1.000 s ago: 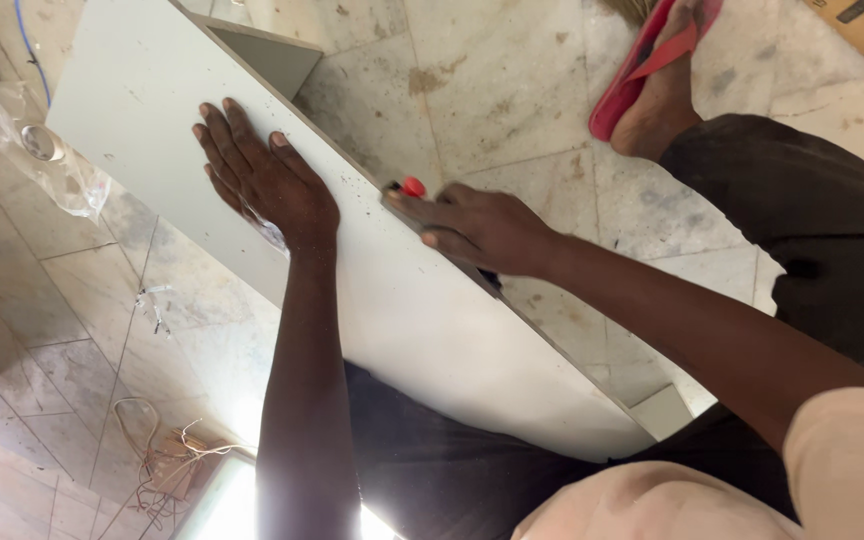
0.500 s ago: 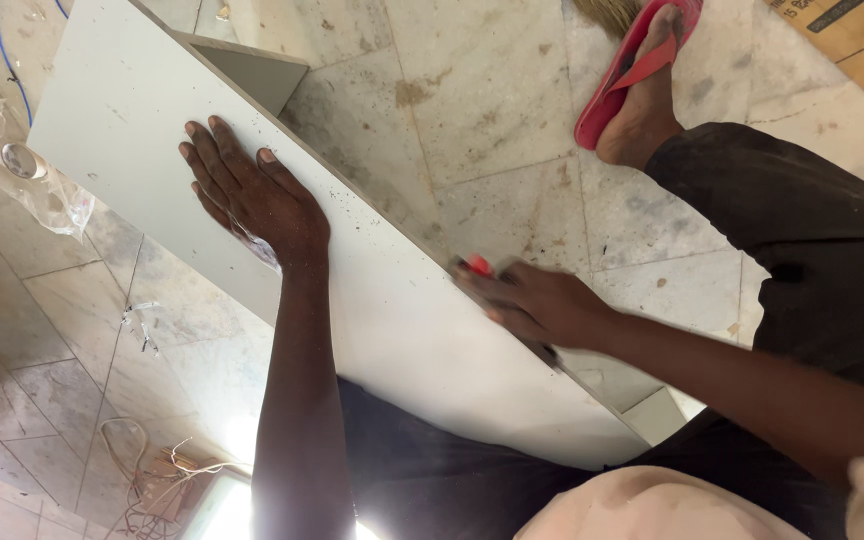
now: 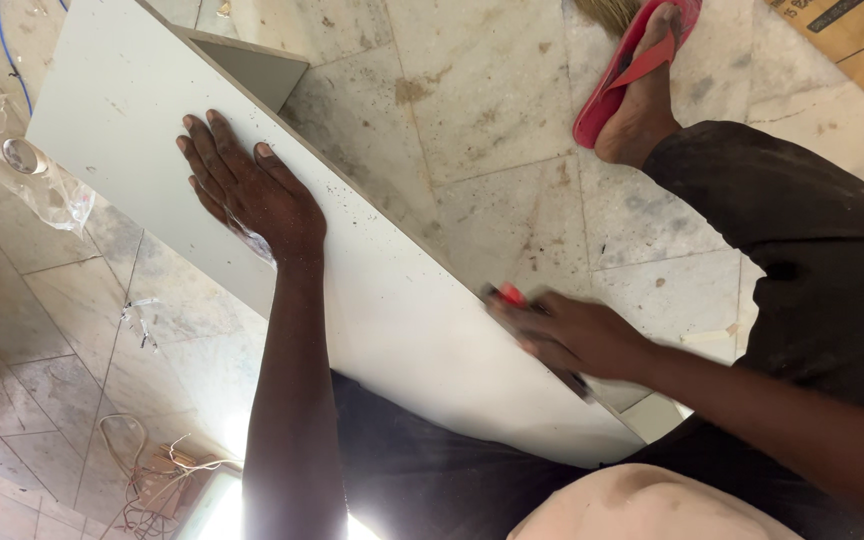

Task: The person sands the edges and surfaces of a white rectangular furniture piece using a hand scraper. The person repeatedly scrapes along the edges and flat surfaces to smooth them.

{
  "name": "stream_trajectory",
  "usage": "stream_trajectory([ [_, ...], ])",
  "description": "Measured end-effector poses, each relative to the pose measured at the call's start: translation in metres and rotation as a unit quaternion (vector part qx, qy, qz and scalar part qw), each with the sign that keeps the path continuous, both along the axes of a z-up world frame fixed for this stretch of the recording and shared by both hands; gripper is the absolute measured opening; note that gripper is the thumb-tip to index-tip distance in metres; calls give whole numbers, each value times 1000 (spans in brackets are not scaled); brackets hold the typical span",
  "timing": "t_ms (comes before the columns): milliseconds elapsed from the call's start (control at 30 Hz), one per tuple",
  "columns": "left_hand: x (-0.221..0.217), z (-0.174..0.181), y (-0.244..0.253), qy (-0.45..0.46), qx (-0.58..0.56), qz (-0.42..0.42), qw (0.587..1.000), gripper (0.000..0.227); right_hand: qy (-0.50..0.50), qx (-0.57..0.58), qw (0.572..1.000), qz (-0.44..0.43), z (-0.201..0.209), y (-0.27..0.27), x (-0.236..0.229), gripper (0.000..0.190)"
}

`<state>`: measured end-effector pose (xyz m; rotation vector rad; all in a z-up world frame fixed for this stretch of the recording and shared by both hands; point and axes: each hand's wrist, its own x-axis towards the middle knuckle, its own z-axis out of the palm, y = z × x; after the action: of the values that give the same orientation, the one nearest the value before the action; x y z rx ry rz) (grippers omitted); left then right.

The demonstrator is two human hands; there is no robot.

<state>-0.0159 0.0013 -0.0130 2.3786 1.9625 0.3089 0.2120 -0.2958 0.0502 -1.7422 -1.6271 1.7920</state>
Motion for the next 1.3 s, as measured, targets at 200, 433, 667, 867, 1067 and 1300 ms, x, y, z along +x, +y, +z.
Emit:
stream_trajectory([
  [200,2,-1,-1,-1,1,1,1000,56,6,3,1000,-27,14,-42,0,57],
  [433,2,0,-1,5,-7,10,1000,56,-25,66,997,-15,-43,122,-25,55],
  [667,0,0,-1,-15,-17,8,1000,57,-31,286,950,-123,-42,250,-31,56],
  [867,6,20,-7,-24,26,-180,983,50,22,242,958,-155,21,151,56,64],
  [1067,27,67,-112,-49,-211,-569,793,41,23,202,945,-257,55,40,96,57],
  [1300,41,105,-177,17,-165,-597,784,19,24,39,946,-320,31,-8,86,64],
])
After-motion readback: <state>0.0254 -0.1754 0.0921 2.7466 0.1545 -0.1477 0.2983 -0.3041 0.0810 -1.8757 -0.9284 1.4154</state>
